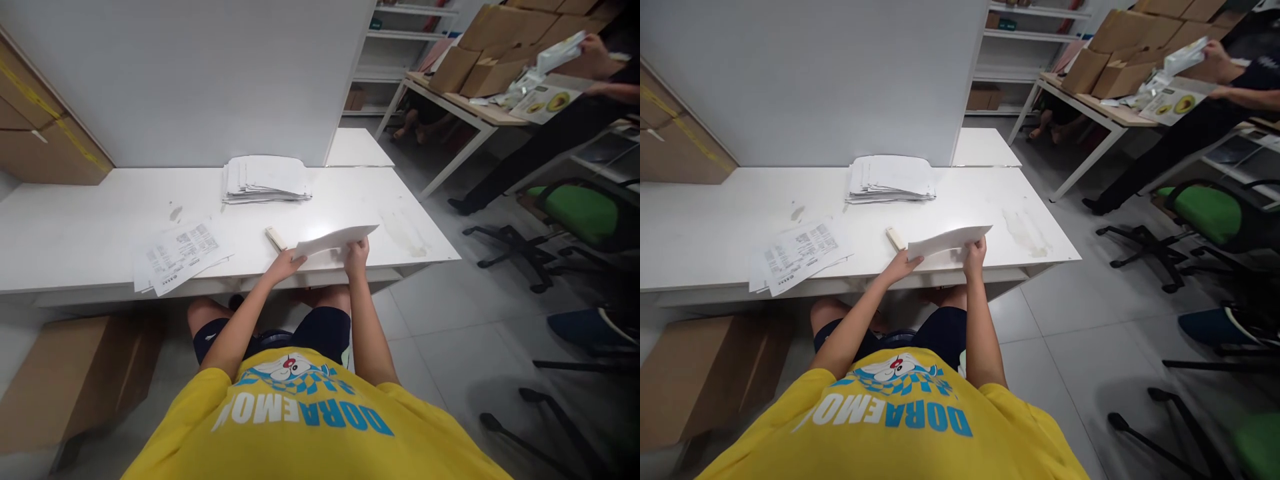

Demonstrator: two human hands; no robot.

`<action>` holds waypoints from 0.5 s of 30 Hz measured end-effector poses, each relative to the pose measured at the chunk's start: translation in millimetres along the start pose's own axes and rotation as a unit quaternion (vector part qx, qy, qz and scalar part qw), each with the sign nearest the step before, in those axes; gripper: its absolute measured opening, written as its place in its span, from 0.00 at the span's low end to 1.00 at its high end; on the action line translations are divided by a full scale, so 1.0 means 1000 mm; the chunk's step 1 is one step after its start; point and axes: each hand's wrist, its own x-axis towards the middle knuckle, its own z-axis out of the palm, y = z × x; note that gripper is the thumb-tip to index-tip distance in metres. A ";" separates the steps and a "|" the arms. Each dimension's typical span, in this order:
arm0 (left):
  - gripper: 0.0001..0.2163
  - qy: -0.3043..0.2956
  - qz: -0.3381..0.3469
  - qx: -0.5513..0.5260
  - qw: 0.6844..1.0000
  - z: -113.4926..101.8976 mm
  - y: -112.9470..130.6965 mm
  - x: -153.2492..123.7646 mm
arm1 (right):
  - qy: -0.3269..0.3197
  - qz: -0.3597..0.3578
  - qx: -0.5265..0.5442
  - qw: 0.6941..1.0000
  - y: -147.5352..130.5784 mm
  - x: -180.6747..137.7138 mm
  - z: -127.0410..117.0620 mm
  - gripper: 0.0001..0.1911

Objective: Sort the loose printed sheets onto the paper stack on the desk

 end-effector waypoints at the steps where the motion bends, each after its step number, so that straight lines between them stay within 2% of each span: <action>1: 0.19 0.002 0.005 -0.004 1.000 -0.001 0.002 -0.001 | 0.002 0.006 -0.006 1.000 -0.001 -0.001 0.001 0.13; 3: 0.20 0.021 0.007 -0.010 1.000 -0.003 0.005 -0.007 | -0.014 0.034 -0.020 0.999 -0.006 -0.004 0.000 0.12; 6: 0.21 0.085 -0.009 0.002 0.996 -0.008 0.004 -0.027 | -0.109 0.104 -0.050 0.987 -0.013 -0.014 -0.011 0.09; 8: 0.21 0.067 -0.024 -0.004 0.997 -0.014 -0.001 -0.049 | -0.176 0.149 -0.046 0.972 -0.018 -0.027 -0.025 0.12; 11: 0.21 0.023 -0.032 -0.010 0.999 -0.027 -0.005 -0.085 | -0.235 0.192 -0.098 0.948 -0.027 -0.053 -0.051 0.16; 13: 0.22 0.070 -0.039 -0.001 0.997 -0.038 -0.003 -0.100 | -0.244 0.207 -0.141 0.937 -0.034 -0.065 -0.063 0.16; 15: 0.25 0.163 -0.050 0.016 0.985 -0.047 -0.001 -0.101 | -0.218 0.207 -0.160 0.940 -0.038 -0.069 -0.068 0.18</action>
